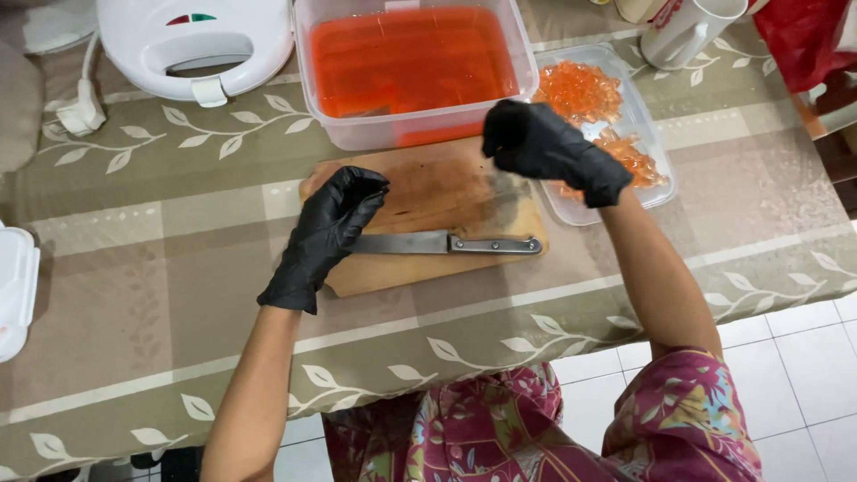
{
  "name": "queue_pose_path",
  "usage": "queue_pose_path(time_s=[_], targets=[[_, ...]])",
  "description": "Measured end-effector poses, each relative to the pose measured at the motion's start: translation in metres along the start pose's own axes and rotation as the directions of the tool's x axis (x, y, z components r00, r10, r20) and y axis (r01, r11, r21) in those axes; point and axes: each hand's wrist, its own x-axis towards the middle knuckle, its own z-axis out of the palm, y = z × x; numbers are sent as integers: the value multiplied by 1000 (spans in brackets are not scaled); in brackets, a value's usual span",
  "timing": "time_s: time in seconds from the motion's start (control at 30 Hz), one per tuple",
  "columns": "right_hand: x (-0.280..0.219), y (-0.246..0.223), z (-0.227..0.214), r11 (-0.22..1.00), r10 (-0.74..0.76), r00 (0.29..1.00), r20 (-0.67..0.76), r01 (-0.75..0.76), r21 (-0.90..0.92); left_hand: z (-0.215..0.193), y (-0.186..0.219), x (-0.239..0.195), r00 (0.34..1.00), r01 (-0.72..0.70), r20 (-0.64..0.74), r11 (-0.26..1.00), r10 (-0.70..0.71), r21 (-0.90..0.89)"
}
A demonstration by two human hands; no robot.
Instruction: Slicing a block of orange jelly into thin strips with a knife and separating them into a container by hand.
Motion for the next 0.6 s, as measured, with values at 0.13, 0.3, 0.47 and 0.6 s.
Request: queue_pose_path(time_s=[0.13,0.3,0.47,0.6], targets=[[-27,47,-57,968,251,940,-232,-250,36,6,4,-2,1000,-10,7,998,10,60],[-43,119,-83,891,378,785,-492,-452,-37,17,18,-2,998,61,1,988,-62,140],[-44,149,-80,897,360,795,-488,-439,-54,26,5,0,998,42,28,978,-49,203],[-46,133,-78,902,396,774,-494,-430,48,29,14,1,998,48,37,975,-57,217]])
